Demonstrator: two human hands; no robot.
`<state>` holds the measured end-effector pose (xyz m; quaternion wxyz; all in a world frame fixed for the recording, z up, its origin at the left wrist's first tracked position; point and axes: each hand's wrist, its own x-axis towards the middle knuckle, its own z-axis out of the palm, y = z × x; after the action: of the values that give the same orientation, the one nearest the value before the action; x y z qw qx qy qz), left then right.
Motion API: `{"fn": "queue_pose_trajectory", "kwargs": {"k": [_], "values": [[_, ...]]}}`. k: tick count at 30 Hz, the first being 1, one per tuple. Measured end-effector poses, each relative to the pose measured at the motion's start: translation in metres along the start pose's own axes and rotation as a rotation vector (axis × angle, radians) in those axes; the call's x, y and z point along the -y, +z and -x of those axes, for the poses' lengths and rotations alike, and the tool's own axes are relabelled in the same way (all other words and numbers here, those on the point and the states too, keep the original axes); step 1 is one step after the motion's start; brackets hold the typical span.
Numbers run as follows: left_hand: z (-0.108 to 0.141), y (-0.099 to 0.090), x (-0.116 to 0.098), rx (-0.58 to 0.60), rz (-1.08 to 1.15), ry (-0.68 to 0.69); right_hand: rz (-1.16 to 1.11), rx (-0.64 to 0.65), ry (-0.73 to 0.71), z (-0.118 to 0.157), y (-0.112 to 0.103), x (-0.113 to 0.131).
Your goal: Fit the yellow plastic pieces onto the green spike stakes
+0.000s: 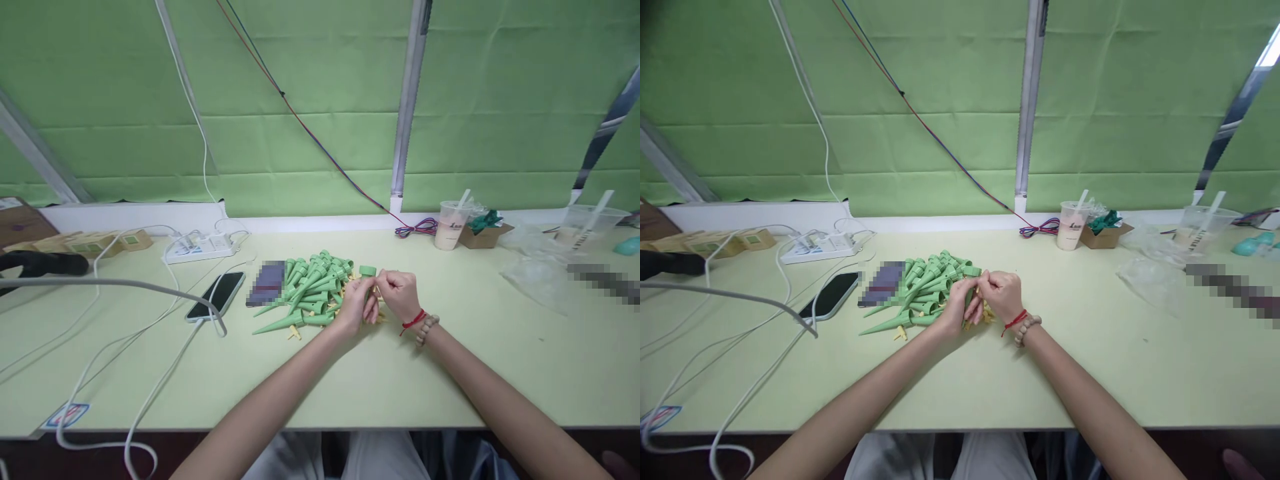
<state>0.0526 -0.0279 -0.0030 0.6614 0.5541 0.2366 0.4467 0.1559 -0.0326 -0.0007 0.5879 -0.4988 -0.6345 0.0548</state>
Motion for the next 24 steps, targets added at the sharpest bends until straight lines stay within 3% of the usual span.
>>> {"fn": "queue_pose_trajectory", "kwargs": {"k": [4,9,16,24], "values": [[0.001,0.001,0.001,-0.162,-0.032,0.153,-0.352,0.111,0.158,-0.005,0.000,0.004],[-0.001,0.002,-0.001,-0.272,0.010,0.155,-0.612,0.180,0.317,-0.008,0.006,0.003],[-0.001,0.004,-0.001,-0.339,0.064,0.174,-0.750,0.204,0.474,-0.008,0.010,-0.001],[0.001,0.006,0.000,-0.367,0.003,0.182,-0.904,0.227,0.538,-0.005,0.011,0.004]]}}
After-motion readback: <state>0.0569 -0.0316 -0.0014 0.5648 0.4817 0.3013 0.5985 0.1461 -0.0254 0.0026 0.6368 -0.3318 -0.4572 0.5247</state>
